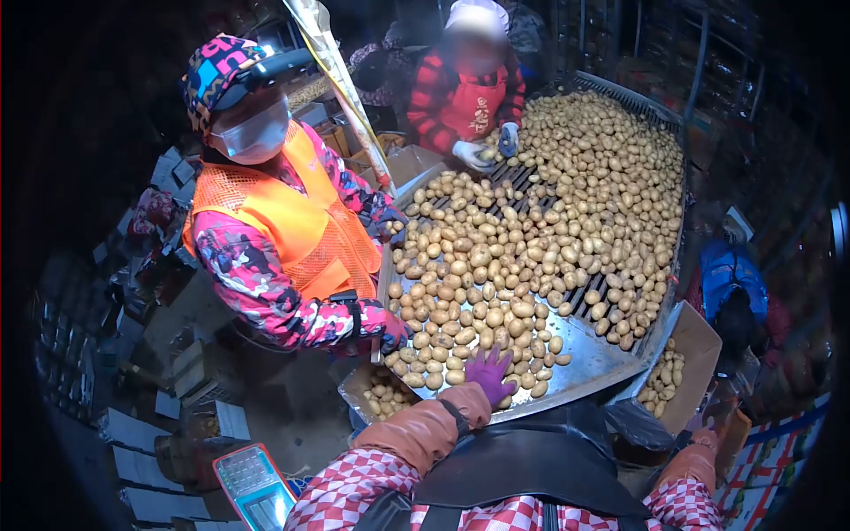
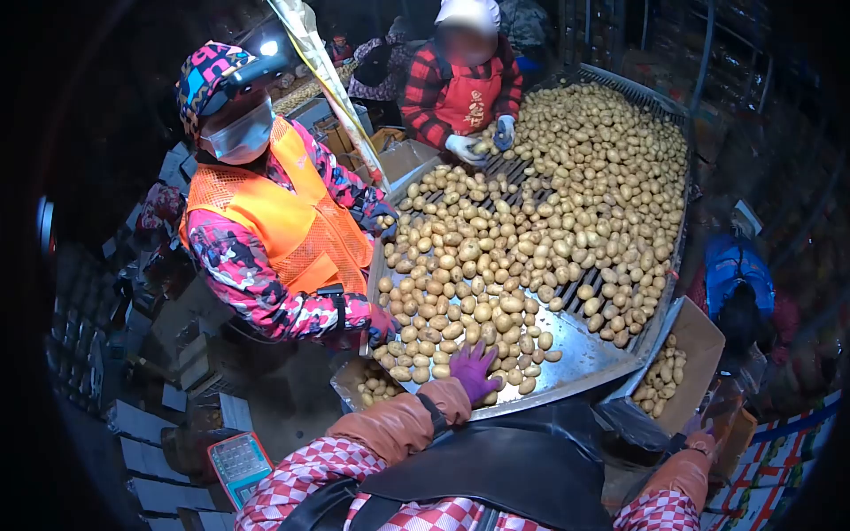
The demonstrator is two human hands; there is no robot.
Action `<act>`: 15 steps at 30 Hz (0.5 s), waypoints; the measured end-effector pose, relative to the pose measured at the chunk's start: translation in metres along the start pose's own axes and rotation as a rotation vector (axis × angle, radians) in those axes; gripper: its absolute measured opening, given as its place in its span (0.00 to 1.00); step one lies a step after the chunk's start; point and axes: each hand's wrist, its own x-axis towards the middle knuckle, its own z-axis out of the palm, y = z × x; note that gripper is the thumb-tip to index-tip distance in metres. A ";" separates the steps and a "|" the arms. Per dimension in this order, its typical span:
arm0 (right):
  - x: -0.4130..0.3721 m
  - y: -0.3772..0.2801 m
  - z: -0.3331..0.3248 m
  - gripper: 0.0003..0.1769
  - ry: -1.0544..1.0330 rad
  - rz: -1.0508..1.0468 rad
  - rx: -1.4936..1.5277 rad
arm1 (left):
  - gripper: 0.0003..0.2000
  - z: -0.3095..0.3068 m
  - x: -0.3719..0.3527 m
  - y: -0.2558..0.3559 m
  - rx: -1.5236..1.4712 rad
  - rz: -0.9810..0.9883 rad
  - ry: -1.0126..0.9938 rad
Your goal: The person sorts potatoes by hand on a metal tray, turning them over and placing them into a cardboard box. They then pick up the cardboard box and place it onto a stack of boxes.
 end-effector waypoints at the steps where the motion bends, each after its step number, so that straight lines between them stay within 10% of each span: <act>1: 0.006 -0.004 0.003 0.38 0.003 -0.022 -0.001 | 0.39 0.002 0.004 0.000 0.021 0.030 -0.020; 9: 0.022 -0.019 0.004 0.32 0.061 0.114 0.484 | 0.39 0.021 0.069 0.010 0.013 0.184 0.079; 12: 0.042 -0.019 0.013 0.29 0.161 0.250 1.920 | 0.35 0.031 0.076 0.004 -0.155 0.285 0.147; 15: 0.051 -0.048 0.002 0.27 0.138 0.064 2.708 | 0.30 0.034 0.052 -0.014 -0.214 0.345 0.339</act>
